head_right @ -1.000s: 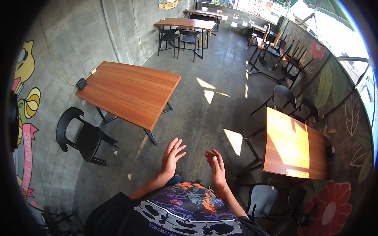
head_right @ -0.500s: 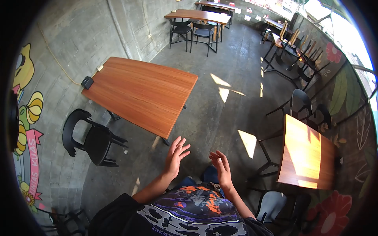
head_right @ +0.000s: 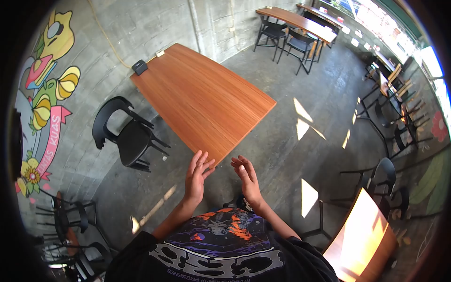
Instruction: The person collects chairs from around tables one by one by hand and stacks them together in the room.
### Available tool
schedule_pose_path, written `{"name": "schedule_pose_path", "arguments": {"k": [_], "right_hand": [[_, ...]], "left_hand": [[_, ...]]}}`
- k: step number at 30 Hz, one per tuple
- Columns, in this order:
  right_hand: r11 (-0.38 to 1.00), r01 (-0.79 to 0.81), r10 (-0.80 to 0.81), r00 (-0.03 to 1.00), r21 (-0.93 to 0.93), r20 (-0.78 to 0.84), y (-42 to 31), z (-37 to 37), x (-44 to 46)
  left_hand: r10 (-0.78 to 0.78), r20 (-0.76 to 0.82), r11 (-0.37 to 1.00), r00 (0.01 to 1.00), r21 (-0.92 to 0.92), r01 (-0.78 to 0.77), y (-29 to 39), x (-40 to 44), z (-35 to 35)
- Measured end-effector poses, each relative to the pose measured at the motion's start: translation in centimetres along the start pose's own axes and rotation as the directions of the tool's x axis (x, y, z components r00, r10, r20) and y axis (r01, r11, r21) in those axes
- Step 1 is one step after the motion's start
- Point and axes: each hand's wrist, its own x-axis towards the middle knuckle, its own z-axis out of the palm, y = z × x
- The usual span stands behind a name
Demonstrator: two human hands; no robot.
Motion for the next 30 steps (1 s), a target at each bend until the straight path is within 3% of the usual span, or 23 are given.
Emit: {"name": "schedule_pose_path", "arguments": {"k": [6, 9, 13, 22, 30], "right_hand": [[0.99, -0.14, 0.134, 0.966, 0.01, 0.22, 0.5, -0.8, 4.7], [0.982, -0.189, 0.179, 0.93, 0.001, 0.322, 1.7, 0.0, 6.3], [0.967, -0.254, 0.242, 0.872, -0.029, 0.426, 2.2, 2.7, 7.6], [0.947, -0.296, 0.3, 0.688, -0.122, 0.661, 5.2, 11.1, 9.9], [0.94, -0.236, 0.34, 0.627, -0.245, 0.701, 10.8, 21.7, 9.2]], "left_hand": [[0.106, -0.256, 0.992, 0.961, 0.091, -0.086, 0.8, 0.5, -1.0], [0.039, -0.406, 0.997, 0.913, 0.071, -0.011, 0.2, -1.2, -2.1], [0.04, -0.543, 0.999, 0.838, 0.034, -0.026, -0.6, -3.2, -3.4], [0.2, -0.695, 0.973, 0.69, 0.06, -0.221, 2.8, -5.1, -8.3], [0.147, -0.763, 0.952, 0.629, -0.064, -0.301, 4.1, -7.5, -20.4]]}}
